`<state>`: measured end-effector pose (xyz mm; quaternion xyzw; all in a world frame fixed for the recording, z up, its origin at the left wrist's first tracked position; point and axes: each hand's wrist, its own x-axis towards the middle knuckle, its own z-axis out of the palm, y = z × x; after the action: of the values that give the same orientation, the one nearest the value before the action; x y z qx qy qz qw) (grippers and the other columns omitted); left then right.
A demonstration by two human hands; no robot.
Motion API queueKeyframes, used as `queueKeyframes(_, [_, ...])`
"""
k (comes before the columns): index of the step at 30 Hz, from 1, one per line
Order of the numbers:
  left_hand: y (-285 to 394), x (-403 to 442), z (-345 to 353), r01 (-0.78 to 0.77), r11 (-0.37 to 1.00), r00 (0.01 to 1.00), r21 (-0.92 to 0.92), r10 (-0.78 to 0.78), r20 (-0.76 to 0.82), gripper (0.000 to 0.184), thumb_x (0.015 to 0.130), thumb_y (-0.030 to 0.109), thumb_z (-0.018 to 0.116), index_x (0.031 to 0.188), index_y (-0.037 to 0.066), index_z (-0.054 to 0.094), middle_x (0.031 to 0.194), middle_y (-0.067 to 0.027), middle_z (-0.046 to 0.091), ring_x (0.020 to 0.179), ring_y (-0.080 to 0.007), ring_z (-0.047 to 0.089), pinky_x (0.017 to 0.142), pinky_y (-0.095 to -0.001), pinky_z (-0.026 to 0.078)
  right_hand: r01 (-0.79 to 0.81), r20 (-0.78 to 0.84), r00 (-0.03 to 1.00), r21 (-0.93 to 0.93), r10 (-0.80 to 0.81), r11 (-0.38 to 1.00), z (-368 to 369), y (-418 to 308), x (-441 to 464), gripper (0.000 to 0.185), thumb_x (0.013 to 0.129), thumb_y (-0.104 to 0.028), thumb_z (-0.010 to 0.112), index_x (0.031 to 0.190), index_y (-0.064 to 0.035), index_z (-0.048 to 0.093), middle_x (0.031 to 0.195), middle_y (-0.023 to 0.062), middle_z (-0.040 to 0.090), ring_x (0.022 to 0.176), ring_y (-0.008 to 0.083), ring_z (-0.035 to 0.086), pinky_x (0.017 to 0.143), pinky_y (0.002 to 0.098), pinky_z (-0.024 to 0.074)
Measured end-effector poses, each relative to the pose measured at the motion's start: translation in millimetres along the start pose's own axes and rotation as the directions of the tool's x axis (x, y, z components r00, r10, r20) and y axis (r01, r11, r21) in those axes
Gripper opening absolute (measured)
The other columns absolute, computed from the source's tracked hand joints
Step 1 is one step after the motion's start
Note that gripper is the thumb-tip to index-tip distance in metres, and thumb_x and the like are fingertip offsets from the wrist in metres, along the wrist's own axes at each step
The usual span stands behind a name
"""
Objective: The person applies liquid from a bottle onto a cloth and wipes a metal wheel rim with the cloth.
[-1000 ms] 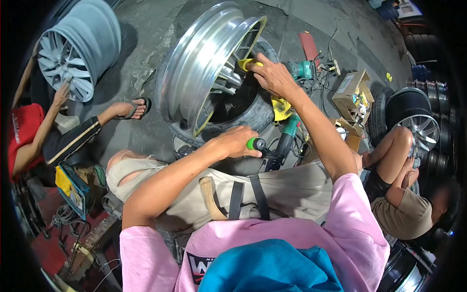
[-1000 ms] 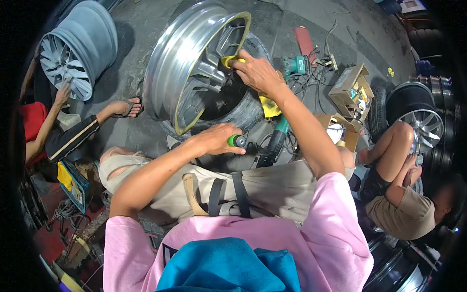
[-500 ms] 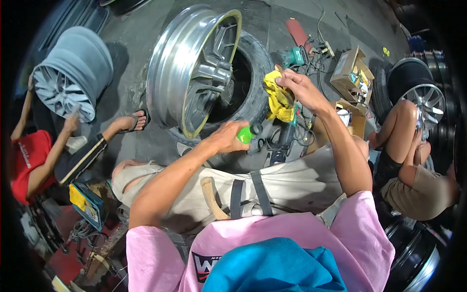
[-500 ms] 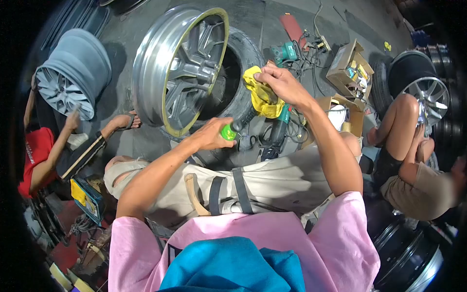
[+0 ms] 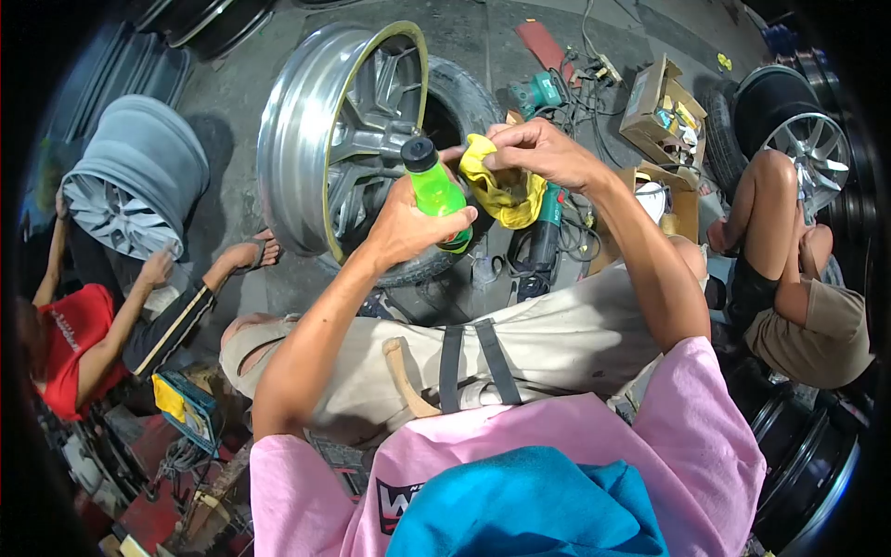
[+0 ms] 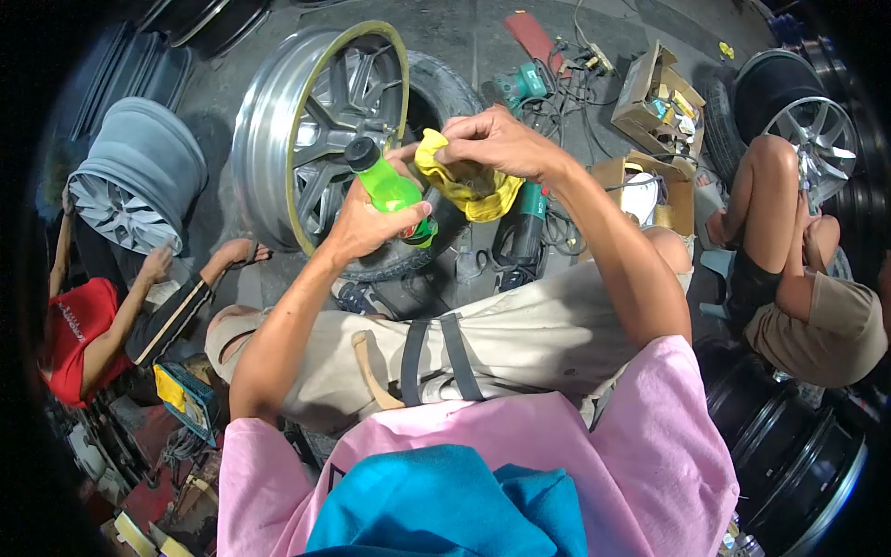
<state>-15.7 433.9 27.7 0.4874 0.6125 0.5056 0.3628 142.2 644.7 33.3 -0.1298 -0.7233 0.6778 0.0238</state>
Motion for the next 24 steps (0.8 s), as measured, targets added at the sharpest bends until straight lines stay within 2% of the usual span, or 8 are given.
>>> queueKeyframes(4, [25.7,-1.2,-7.0,0.147,0.973,0.986,-0.177,-0.129,0.109,0.021,0.086,0.009,0.082,0.095,0.005,0.063,0.080,0.0036,0.061,0.074,-0.0070,0.062,0.067,-0.0260,0.050,-0.130,-0.050,0.990,-0.022,0.129,0.991,2.0,-19.1,3.5,0.023,0.100,-0.023,0.075,0.098,-0.0002,0.078,0.088,-0.0059,0.055,0.083,0.0050,0.049,0.074,0.0275,0.0408])
queueKeyframes(7, [33.2,-2.0,-17.4,0.177,0.967,0.980,-0.184,-0.157,0.120,0.023,0.085,0.005,0.081,0.098,0.005,0.062,0.085,0.0008,0.062,0.072,-0.0059,0.059,0.062,-0.0245,0.047,-0.009,-0.173,0.985,-0.189,-0.025,0.982,-0.3,-17.2,4.8,0.034,0.098,-0.036,0.077,0.102,-0.0025,0.080,0.082,-0.0008,0.068,0.079,0.0070,0.058,0.072,0.0273,0.0471])
queueKeyframes(12, [45.3,0.4,-31.1,0.053,0.999,0.997,0.011,-0.053,0.050,0.025,0.080,0.005,0.083,0.094,0.005,0.062,0.096,-0.0015,0.062,0.087,-0.0099,0.061,0.077,-0.0289,0.049,0.013,-0.321,0.934,-0.405,-0.156,0.914,-2.8,-25.1,-0.3,0.039,0.096,-0.040,0.079,0.101,-0.0014,0.077,0.084,0.0038,0.071,0.077,0.0105,0.060,0.072,0.0335,0.0506])
queueKeyframes(16, [59.9,6.5,-35.7,0.051,0.999,0.998,0.014,-0.051,-0.027,0.022,0.076,0.005,0.081,0.090,0.004,0.064,0.095,-0.0030,0.063,0.095,-0.0142,0.061,0.089,-0.0309,0.049,-0.143,-0.142,0.986,-0.410,0.092,0.901,-19.1,-31.5,-14.6,0.061,0.084,-0.051,0.087,0.110,0.0031,0.077,0.091,0.0096,0.076,0.084,0.0143,0.068,0.082,0.0324,0.0545])
queueKeyframes(17, [61.0,8.0,-36.9,0.018,0.999,0.999,0.031,-0.017,-0.042,0.021,0.076,0.005,0.081,0.089,0.004,0.064,0.094,-0.0030,0.063,0.094,-0.0143,0.061,0.087,-0.0311,0.049,-0.193,0.090,0.968,-0.337,0.235,0.922,-25.2,-33.3,-14.1,0.075,0.076,-0.054,0.091,0.117,0.0067,0.074,0.098,0.0130,0.077,0.091,0.0201,0.070,0.089,0.0331,0.0548])
queueKeyframes(21, [55.5,12.4,-43.2,-0.058,0.995,0.996,0.077,0.062,-0.056,0.028,0.079,0.013,0.085,0.097,0.004,0.065,0.086,0.0011,0.066,0.081,-0.0085,0.061,0.074,-0.0282,0.052,0.046,0.035,0.999,-0.714,-0.029,0.699,-28.9,-1.8,-24.4,0.041,0.086,-0.032,0.081,0.110,0.0002,0.076,0.096,0.0044,0.075,0.090,0.0139,0.069,0.089,0.0313,0.0540])
queueKeyframes(22, [55.2,11.4,-44.0,-0.038,0.997,0.998,0.072,0.042,-0.052,0.028,0.079,0.013,0.084,0.098,0.003,0.066,0.086,0.0012,0.066,0.081,-0.0084,0.061,0.075,-0.0282,0.052,0.045,0.034,0.999,-0.713,-0.029,0.700,-34.5,-6.2,-25.9,0.041,0.086,-0.032,0.081,0.110,0.0002,0.076,0.096,0.0044,0.075,0.090,0.0139,0.069,0.089,0.0313,0.0540])
queueKeyframes(24, [63.3,7.9,-46.1,0.037,0.997,0.999,0.070,-0.037,0.004,0.029,0.079,0.014,0.084,0.099,0.003,0.066,0.086,0.0011,0.066,0.081,-0.0084,0.061,0.075,-0.0285,0.052,-0.165,-0.131,0.981,-0.197,0.141,0.966,-46.2,-24.4,-28.8,0.023,0.090,-0.021,0.072,0.103,-0.0020,0.074,0.094,-0.0007,0.072,0.087,0.0084,0.068,0.084,0.0292,0.0552])
